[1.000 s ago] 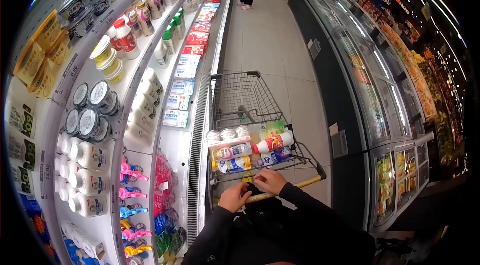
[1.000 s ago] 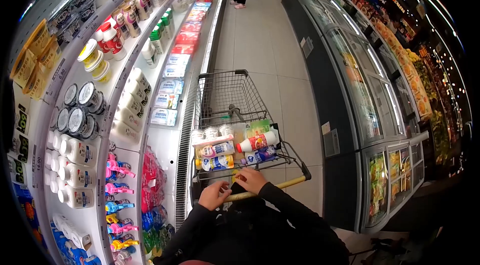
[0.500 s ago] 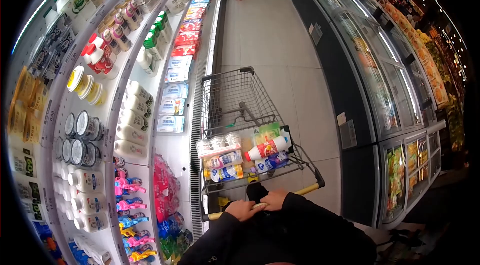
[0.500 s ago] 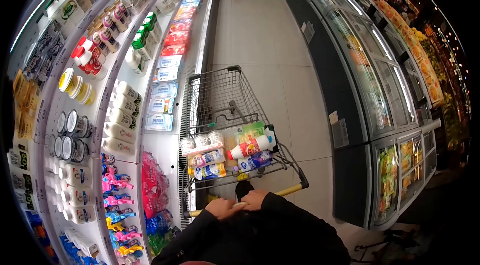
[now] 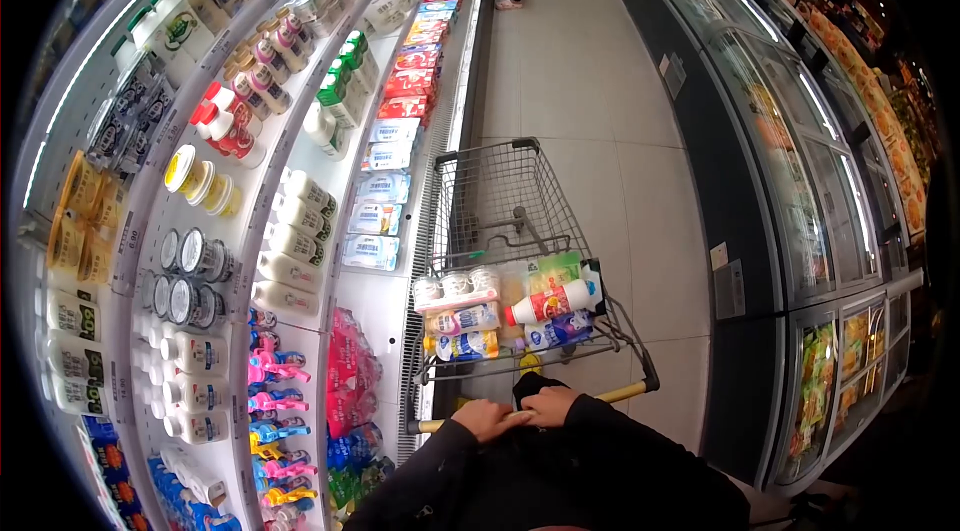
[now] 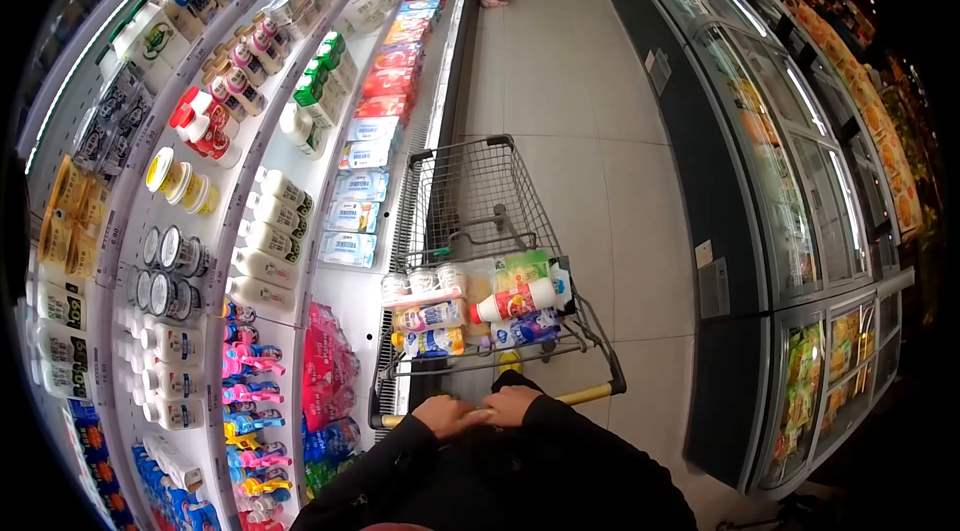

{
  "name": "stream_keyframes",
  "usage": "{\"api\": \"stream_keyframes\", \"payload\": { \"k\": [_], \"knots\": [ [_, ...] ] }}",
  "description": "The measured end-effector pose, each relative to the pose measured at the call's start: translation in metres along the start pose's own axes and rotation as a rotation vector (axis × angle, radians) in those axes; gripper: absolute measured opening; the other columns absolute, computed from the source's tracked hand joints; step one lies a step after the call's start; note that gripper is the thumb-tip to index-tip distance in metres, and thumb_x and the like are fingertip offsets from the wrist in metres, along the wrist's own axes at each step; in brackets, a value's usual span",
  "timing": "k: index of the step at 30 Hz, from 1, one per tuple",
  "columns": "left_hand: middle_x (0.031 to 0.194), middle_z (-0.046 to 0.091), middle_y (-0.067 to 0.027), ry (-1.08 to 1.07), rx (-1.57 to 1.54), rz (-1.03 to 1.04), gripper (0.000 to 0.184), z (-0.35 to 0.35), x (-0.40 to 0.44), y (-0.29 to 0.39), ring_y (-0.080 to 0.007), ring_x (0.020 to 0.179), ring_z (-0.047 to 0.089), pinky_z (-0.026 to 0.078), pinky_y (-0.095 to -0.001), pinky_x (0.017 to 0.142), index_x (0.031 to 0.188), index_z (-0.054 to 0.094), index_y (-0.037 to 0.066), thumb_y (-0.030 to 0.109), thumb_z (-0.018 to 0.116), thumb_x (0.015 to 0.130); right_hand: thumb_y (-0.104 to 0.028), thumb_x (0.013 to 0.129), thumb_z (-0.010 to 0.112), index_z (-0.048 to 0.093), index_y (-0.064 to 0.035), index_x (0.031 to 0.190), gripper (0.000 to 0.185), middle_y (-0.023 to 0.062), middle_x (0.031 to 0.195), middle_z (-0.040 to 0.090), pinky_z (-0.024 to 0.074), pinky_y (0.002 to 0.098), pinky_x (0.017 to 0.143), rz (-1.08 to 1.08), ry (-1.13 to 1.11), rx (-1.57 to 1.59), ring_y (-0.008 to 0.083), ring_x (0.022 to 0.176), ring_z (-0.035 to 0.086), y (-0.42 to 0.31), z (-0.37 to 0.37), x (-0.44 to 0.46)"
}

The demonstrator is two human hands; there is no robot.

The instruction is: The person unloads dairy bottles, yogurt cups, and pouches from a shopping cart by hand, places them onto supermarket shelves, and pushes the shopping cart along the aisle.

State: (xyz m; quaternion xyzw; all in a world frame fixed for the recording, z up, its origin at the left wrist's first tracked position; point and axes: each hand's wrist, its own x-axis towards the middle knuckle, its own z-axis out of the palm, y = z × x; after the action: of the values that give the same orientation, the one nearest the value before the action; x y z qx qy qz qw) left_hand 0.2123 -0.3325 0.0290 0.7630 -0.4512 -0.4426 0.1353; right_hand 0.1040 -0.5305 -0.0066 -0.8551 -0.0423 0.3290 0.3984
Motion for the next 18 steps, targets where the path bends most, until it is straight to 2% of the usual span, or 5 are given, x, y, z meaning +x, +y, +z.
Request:
{"api": "stream_keyframes", "payload": {
  "k": [7,13,16,18],
  "knots": [
    [0.071,0.067,-0.0243,0.062,0.062,-0.005,0.066,-0.021,0.017,0.005,-0.0438,0.072,0.068,0.054,-0.0521,0.071,0.093,0.075,0.006,0.064,0.045,0.103,-0.047,0.094,0.063,0.067,-0.0106,0.104,0.038,0.0186,0.093,0.073,0.0544,0.0516,0.078,-0.034,0.113,-0.03,0.0421,0.09,0.069,0.021,-0.008,0.013],
    [0.067,0.066,-0.0234,0.133,0.147,0.042,0.063,-0.037,0.031,0.006,-0.0432,0.068,0.067,0.053,-0.0522,0.065,0.097,0.073,0.006,0.062,0.045,0.104,-0.051,0.095,0.061,0.066,-0.0143,0.114,0.041,0.0186,0.096,0.073,0.0545,0.0528,0.078,0.008,0.119,-0.107,0.0426,0.09,0.069,0.022,-0.034,0.019],
    [0.067,0.066,-0.0225,0.152,0.201,0.036,0.062,-0.045,0.04,0.005,-0.0428,0.067,0.067,0.053,-0.0527,0.064,0.097,0.072,0.006,0.061,0.045,0.104,-0.054,0.095,0.059,0.068,-0.0119,0.104,0.044,0.0199,0.09,0.072,0.0556,0.0533,0.077,-0.006,0.176,-0.115,0.0439,0.085,0.07,0.017,-0.052,0.018],
    [0.066,0.066,-0.022,0.163,0.24,0.037,0.061,-0.051,0.045,0.006,-0.0423,0.067,0.067,0.053,-0.0527,0.064,0.095,0.071,0.006,0.061,0.046,0.104,-0.055,0.096,0.057,0.069,-0.0122,0.104,0.045,0.0198,0.09,0.072,0.0556,0.0535,0.076,-0.013,0.192,-0.132,0.044,0.085,0.07,0.019,-0.06,0.019]
  ]
}}
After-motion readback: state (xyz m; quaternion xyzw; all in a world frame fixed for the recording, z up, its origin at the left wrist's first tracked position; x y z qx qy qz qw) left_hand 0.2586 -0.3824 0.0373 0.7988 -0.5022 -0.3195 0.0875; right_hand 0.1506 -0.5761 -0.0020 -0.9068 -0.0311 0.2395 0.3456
